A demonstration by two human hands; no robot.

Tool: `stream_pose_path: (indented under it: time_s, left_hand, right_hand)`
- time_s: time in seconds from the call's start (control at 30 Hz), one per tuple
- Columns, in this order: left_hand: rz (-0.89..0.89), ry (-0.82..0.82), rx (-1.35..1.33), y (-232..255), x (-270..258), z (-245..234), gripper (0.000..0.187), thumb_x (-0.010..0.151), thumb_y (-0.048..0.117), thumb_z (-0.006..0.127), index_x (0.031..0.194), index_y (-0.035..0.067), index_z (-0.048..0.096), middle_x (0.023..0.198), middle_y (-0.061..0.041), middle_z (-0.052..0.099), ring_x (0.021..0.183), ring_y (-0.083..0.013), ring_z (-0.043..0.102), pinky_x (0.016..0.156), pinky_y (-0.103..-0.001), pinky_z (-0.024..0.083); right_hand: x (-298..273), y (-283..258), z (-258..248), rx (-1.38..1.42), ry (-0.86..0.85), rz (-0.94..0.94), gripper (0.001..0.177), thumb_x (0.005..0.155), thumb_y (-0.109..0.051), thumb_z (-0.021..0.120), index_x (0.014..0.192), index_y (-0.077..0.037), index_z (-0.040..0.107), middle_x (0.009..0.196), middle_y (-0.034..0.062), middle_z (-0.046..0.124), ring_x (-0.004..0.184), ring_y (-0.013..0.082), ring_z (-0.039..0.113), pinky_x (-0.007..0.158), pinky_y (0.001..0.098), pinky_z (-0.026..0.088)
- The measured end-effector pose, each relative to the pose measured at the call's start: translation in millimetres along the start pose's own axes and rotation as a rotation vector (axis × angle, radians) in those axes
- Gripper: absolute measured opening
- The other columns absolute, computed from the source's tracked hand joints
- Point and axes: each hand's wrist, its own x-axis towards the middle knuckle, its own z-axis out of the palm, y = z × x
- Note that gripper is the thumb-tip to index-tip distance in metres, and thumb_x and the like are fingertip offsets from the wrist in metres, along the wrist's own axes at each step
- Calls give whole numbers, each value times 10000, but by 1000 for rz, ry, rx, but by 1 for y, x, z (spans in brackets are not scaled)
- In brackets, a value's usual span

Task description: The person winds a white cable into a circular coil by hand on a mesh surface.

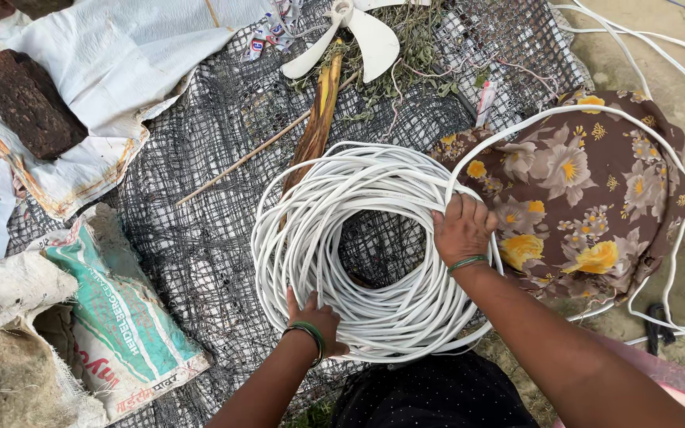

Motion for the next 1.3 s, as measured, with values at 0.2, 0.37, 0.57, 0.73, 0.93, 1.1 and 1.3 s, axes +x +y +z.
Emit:
stream_pose_path:
  time_s: [0.2,0.37,0.57,0.73,0.93,1.1,1.3]
  left_hand:
    - [229,587,-241,54,47,-156,447,954,444,549,980,70,791,1047,-184,759,992,-350,734,914,-466,561]
    - [473,778,-465,139,213,-307,498,930,440,514,1140,38,719,1183,-239,681,1094,-405,659,975,-480,509]
    - [410,422,-973,221,280,-366,787,689,606,704,1112,-52,799,1122,-215,803,940,-299,768,875,-408,574]
    - [709,458,-911,316,222,-408,990,480,746,706,1015,-83,787,934,-231,764,775,-280,802,659,-344,611]
    - [1301,359,-885,413,121,-445,379,786,335,806,683,-6,676,550,-31,456,472,-167,346,444,-371,267]
    - [1475,651,-404,264,-12,-398,387,969,397,581,787,73,689,585,1,564,511,-147,526,500,-356,426]
    - [948,499,-37,32,-180,-285,468,1012,519,532,851,140,754,604,-59,648,531,-215,648,543,-405,502]
  right_hand:
    - [0,-7,1,47,7,13,517,906,-363,715,1267,-32,552,1268,142,567,1211,336,492,1065,511,315]
    - [-2,-9,3,28,42,3,510,896,-307,668,1312,-41,540,1259,123,572,1198,316,501,1043,503,315]
    - [1,-14,-5,92,-74,-19,532,896,-340,642,1339,-68,528,1257,128,573,1170,318,501,997,500,315]
    - [10,-31,-19,123,-149,-54,507,903,-329,635,1325,-66,535,1234,124,577,1149,313,510,968,495,320]
    - [14,-32,-14,105,-182,-25,478,913,-317,627,1308,-63,542,1206,119,583,1125,308,520,934,488,326]
    - [11,-14,-8,32,-131,-10,453,920,-306,621,1294,-60,548,1182,115,588,1105,304,529,906,483,331]
    - [10,-10,2,15,-57,-51,467,749,-363,667,1110,-80,579,1023,120,589,1014,323,540,878,488,346]
